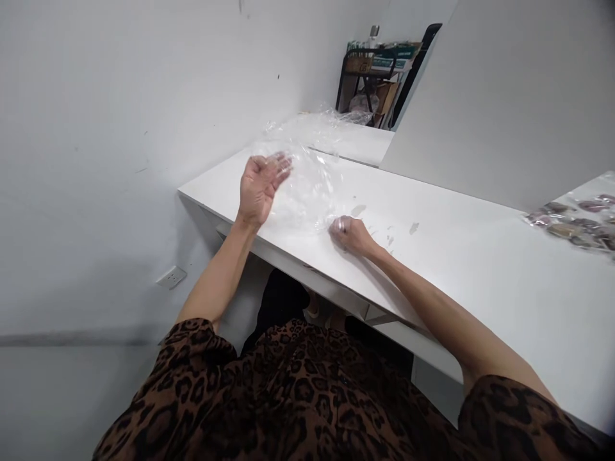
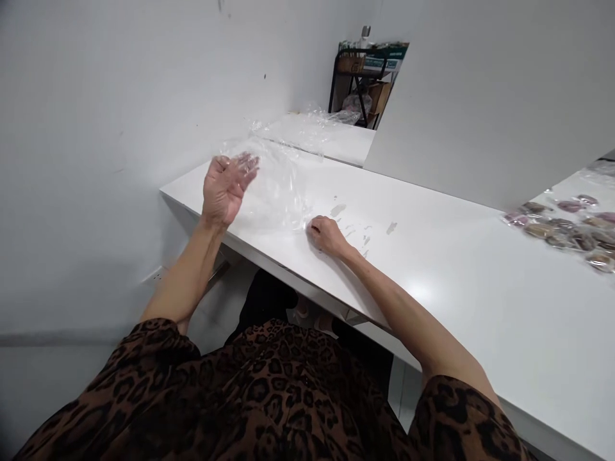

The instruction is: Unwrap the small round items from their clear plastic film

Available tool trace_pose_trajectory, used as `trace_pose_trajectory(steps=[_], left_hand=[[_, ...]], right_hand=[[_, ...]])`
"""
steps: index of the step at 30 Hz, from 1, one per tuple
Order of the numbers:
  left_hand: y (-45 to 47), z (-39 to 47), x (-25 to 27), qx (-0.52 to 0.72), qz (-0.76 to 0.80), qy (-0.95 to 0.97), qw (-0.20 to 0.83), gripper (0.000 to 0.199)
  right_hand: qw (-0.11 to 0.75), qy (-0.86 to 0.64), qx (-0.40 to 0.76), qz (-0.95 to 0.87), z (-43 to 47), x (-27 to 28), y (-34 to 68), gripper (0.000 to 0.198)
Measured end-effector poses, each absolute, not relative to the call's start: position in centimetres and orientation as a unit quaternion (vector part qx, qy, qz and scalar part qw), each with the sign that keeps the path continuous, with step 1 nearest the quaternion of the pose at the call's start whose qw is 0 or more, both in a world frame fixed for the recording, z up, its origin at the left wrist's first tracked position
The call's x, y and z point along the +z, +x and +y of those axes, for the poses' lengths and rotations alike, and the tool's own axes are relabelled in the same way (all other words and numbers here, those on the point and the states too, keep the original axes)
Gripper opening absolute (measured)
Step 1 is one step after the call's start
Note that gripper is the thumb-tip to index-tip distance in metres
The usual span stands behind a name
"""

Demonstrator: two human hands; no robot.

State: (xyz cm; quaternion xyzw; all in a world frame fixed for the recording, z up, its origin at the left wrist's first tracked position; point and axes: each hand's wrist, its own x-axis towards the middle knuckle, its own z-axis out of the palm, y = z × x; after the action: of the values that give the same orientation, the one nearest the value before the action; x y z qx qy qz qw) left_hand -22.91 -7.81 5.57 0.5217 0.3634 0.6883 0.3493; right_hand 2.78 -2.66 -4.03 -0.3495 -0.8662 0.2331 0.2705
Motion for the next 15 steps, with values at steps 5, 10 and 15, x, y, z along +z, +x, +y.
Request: trace_pose_trajectory(steps=[5,10,15], left_hand=[[-26.3,-4.0,1.7,0.511,0.524,0.626,0.271,0.083],[-22.2,-5.6,-1.1,0.212,0.531,0.787,0.230,0.103],[-17.8,-7.6,-0.8,0.314,0.492,0.758,0.293,0.032]], right_hand=[[0.282,-0.376,0.284,-0.835,-4.7,-3.0,5.6,0.019],[0.364,-0.341,0.354,-0.791,-7.1,-0.5,6.0,0.022],[0.440,-0.343,0.407,-0.723,-7.6,2.0,5.8,0.031]])
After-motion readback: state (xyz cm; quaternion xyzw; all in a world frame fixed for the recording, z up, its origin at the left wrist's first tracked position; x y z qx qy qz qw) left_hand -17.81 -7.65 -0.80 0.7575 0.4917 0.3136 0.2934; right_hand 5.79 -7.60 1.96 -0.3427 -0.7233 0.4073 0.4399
